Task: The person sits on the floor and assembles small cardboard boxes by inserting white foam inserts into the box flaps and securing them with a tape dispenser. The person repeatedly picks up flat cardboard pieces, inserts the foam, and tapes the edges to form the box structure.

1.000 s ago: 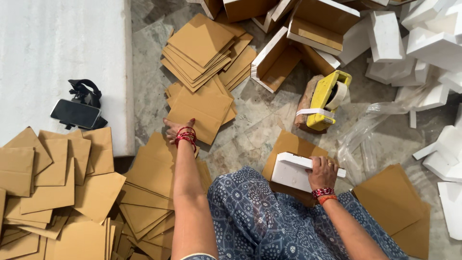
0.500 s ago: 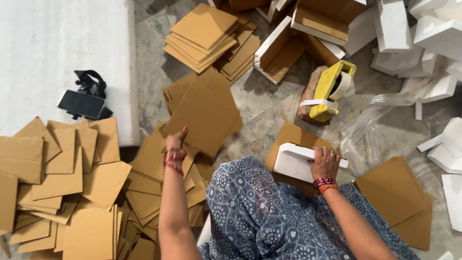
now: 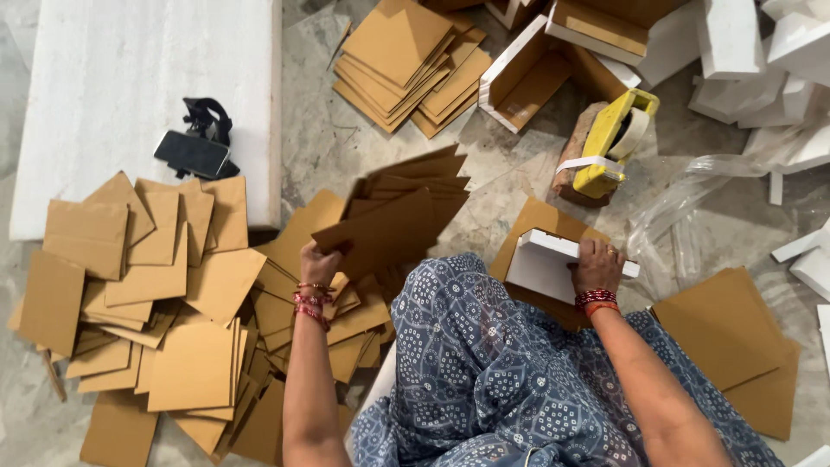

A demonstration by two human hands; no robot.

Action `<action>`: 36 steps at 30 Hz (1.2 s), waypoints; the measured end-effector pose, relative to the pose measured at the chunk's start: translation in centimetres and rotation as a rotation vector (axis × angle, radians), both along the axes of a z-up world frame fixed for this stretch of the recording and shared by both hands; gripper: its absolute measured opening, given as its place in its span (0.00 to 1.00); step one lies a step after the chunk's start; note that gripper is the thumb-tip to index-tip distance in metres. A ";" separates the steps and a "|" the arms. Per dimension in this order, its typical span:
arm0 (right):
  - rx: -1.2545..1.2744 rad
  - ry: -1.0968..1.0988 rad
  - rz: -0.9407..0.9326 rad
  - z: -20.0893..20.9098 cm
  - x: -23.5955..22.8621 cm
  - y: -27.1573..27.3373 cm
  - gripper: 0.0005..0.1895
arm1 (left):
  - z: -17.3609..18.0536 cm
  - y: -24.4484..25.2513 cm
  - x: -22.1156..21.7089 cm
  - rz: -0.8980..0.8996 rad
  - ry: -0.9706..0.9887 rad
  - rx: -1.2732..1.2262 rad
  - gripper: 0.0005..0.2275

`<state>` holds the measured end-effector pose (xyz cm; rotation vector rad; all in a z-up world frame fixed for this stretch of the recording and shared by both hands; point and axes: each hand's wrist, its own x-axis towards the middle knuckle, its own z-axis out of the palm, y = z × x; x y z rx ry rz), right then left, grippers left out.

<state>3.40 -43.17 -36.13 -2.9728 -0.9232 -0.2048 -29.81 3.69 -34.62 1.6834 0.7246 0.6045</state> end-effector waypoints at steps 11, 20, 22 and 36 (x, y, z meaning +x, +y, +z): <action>-0.027 -0.030 -0.001 -0.1 -0.1 0.0 0.21 | 10.0 -12.3 5.7 -0.246 0.336 0.747 0.22; 0.017 -0.010 -0.013 -1.1 0.4 -0.1 0.14 | 9.9 -6.7 8.3 -0.592 0.333 0.681 0.28; -0.010 -0.059 -0.012 -0.8 0.6 0.1 0.14 | 10.0 -6.5 8.2 -0.581 0.367 0.960 0.25; -0.049 -0.007 -0.014 -0.9 0.1 -0.4 0.30 | 2.0 -5.8 -1.5 -0.624 0.783 0.751 0.28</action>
